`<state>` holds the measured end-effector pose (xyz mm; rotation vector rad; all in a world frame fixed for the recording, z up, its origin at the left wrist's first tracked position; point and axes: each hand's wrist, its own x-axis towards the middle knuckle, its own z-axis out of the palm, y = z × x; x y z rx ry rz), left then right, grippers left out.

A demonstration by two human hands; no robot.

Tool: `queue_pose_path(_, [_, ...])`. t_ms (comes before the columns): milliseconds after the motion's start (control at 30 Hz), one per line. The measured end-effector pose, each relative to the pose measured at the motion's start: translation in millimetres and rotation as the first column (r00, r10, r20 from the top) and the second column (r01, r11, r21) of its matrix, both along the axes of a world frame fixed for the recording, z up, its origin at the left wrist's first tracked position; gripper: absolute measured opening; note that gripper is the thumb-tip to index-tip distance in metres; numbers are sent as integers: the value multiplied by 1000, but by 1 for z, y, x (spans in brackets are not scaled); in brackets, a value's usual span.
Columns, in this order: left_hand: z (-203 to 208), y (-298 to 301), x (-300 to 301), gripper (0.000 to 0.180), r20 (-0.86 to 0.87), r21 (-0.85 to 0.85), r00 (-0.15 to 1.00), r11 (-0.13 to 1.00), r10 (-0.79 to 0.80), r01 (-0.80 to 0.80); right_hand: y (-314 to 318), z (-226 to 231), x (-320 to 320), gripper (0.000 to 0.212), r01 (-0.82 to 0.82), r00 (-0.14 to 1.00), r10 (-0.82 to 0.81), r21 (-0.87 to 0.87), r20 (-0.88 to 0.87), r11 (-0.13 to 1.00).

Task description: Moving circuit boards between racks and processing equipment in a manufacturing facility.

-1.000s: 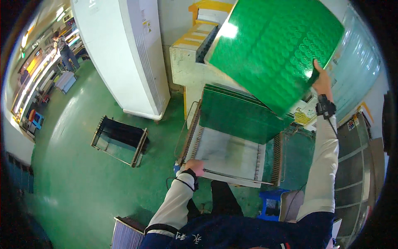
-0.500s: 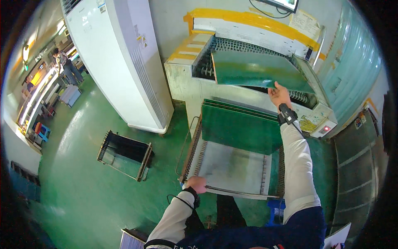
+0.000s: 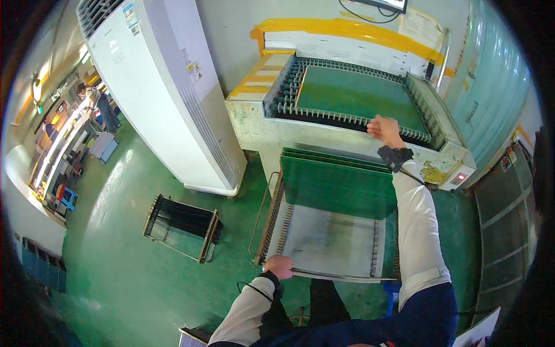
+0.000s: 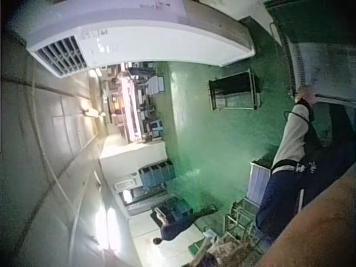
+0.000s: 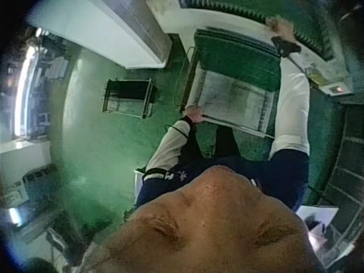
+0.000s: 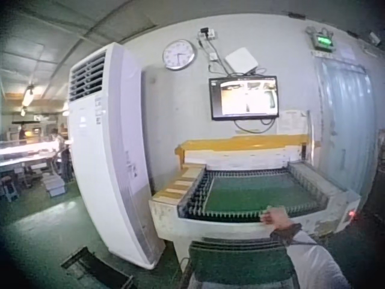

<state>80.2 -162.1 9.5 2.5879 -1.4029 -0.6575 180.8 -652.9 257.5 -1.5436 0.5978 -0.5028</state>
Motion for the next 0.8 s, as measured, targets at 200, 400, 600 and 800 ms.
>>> queue_pose_path(200, [-4, -1, 1, 23, -30, -41, 1000, 999, 6, -7, 18, 0, -8, 48, -24, 874, -446, -934, -192, 356])
queue_pose_path(400, [-26, 3, 2, 25, 33, -154, 999, 987, -35, 40, 4, -3, 1, 57, -154, 856, -412, -915, -312, 372])
queue_pose_path(600, [-2, -4, 2, 26, -39, 15, 998, 999, -42, 42, -9, 0, 25, 59, -207, 829, -413, -894, -376, 398])
queue_pose_path(800, [-13, 0, 2, 29, -6, -59, 997, 995, -77, 77, -19, 5, 34, 61, -191, 839, -379, -863, -391, 468])
